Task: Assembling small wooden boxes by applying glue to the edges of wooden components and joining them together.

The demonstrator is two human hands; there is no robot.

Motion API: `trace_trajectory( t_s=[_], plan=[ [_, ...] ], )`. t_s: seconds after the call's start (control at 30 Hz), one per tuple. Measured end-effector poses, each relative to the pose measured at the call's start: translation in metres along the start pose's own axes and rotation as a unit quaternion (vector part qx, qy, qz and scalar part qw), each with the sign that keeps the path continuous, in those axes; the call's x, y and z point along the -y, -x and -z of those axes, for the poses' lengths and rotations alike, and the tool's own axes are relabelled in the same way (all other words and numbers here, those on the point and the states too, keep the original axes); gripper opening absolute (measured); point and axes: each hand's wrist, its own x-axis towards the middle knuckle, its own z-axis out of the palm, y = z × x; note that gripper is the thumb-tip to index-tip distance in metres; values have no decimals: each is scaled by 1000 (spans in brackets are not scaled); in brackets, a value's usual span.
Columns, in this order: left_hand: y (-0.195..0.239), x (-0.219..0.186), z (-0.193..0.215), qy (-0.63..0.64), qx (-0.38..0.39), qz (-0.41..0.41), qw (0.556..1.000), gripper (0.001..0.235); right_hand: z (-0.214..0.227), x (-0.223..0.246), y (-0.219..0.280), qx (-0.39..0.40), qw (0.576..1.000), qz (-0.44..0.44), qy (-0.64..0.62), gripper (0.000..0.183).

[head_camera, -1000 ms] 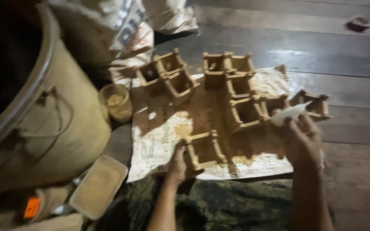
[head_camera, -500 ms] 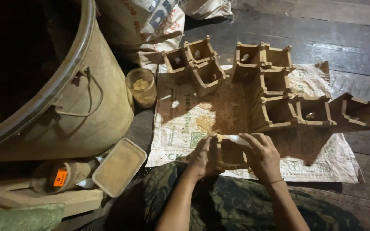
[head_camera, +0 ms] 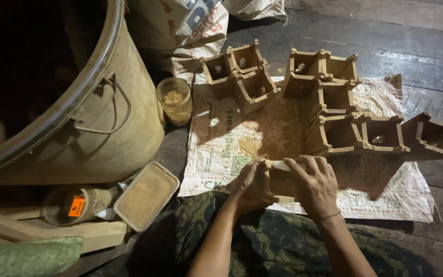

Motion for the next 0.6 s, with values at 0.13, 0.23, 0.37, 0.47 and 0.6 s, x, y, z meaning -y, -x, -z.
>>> trace_trajectory(
  t_s=[0.13, 0.23, 0.37, 0.47, 0.6],
  plan=[
    [12, -20, 16, 8, -3, 17, 1000, 93, -7, -3, 1, 3, 1000, 15, 18, 41],
    [18, -37, 29, 16, -7, 34, 999, 99, -4, 0, -3, 0, 999, 25, 24, 40],
    [15, -30, 20, 17, -41, -6, 999, 108, 3, 7, -9, -28, 999, 37, -1, 21],
    [9, -13, 6, 15, -69, -61, 996, 116, 2, 8, -10, -35, 999, 40, 6, 18],
    [8, -21, 6, -55, -61, -53, 995, 112, 3, 8, -10, -36, 998, 42, 15, 17]
  ],
)
